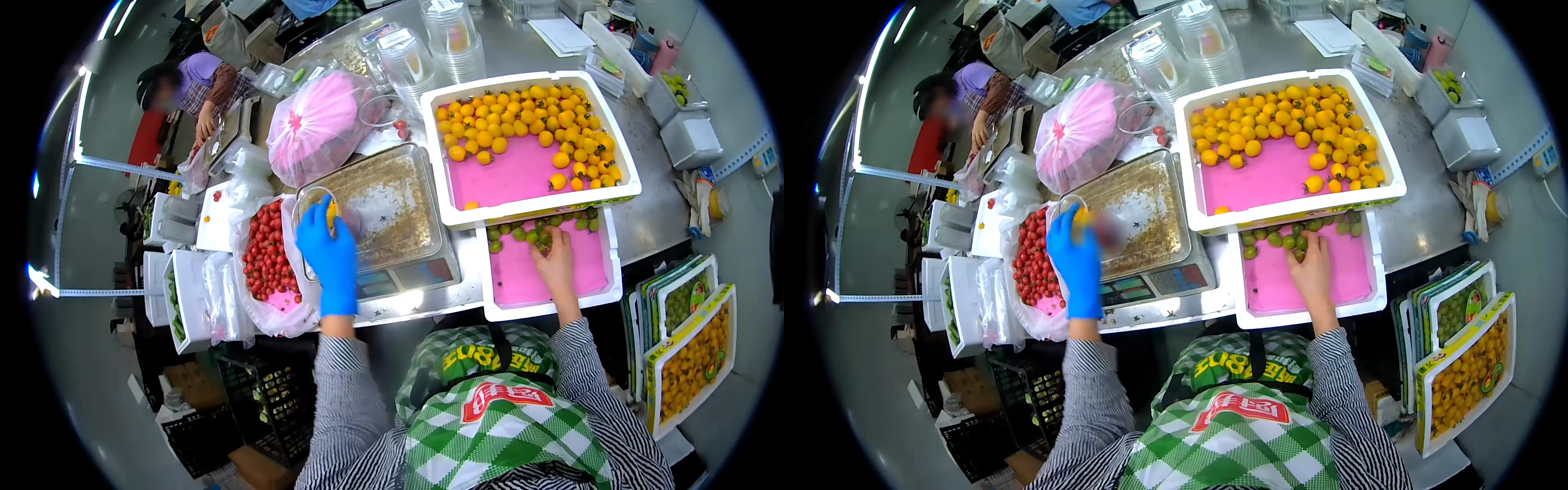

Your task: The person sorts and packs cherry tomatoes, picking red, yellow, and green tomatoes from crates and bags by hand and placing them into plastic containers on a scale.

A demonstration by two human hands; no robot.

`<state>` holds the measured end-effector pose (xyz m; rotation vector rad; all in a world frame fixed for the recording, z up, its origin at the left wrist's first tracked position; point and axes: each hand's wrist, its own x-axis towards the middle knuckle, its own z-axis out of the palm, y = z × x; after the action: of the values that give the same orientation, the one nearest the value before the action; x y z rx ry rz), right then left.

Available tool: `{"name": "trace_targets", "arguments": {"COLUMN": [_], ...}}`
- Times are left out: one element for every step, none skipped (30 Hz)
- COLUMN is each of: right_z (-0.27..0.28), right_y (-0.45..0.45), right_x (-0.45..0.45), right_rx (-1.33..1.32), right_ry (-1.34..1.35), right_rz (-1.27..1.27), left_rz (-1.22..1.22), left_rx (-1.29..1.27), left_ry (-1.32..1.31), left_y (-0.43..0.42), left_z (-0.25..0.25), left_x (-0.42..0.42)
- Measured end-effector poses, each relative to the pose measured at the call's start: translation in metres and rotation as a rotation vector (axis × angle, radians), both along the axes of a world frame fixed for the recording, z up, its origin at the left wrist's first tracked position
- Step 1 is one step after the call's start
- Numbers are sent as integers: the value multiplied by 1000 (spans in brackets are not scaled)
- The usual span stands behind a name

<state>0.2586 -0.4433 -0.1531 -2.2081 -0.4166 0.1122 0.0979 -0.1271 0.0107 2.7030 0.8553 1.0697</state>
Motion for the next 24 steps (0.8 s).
{"name": "trace_targets", "arguments": {"right_z": [1, 3, 5, 7, 7, 7, 7, 7, 7, 8, 9, 11, 12, 14, 16, 17, 16, 13, 11, 11, 7, 2, -2, -2], "right_y": [2, 5, 9, 12, 14, 15, 16, 15, 14, 14, 15, 14, 13, 14, 16, 15, 15, 16, 15, 15, 14, 14, 13, 10], "right_x": [-3, -6, -7, -8, -9, -10, -9, -9, -7, -7, -7, -7, -7, -7, -8, -9, -8, -6, -6, -5, -5, -3, -3, -3], "right_rx": [-7, -13, -16, 2, 2, 3, 3, 9, 14, 18, 14, 7, 1, -17, -34, -55, -59, -64, -74, -48, -45, -22, 3, 41], "right_ry": [-6, -16, -28, 42, 50, 57, 65, 83, 102, 122, 107, 94, 79, 79, 81, 84, 85, 84, 88, 126, 117, 143, 168, 213], "right_rz": [43, 86, 126, 136, 138, 140, 143, 148, 151, 152, 157, 166, 174, 190, 200, 207, 225, 238, 242, 227, 225, 209, 195, 175], "left_rz": [8, 16, -25, -68, -110, -116, -87, -57, -28, 58, 72, 90, 106, 61, 44, 24, 5, 51, 86, 105, 122, 57, -7, -93], "left_rx": [75, 150, -30, -210, -389, -549, -548, -548, -548, -437, -303, -172, -41, -68, -129, -193, -259, -291, -295, -314, -338, -384, -428, -430], "left_ry": [99, 195, 164, 132, 100, 59, 41, 23, 5, 26, 128, 229, 330, 301, 193, 85, -23, -97, -189, -251, -313, -302, -291, -173], "left_y": [20, 36, 51, 61, 67, 72, 74, 77, 82, 88, 90, 89, 87, 87, 87, 86, 81, 75, 65, 48, 26, 2, -27, -61], "left_z": [-2, -6, -12, -14, -16, -17, -15, -14, -14, -16, -18, -20, -20, -18, -16, -14, -11, -6, -3, 1, 3, 1, -2, -1], "left_x": [-6, -11, -14, -15, -17, -20, -23, -27, -32, -39, -46, -54, -59, -61, -62, -61, -59, -59, -58, -53, -44, -35, -24, -10]}}
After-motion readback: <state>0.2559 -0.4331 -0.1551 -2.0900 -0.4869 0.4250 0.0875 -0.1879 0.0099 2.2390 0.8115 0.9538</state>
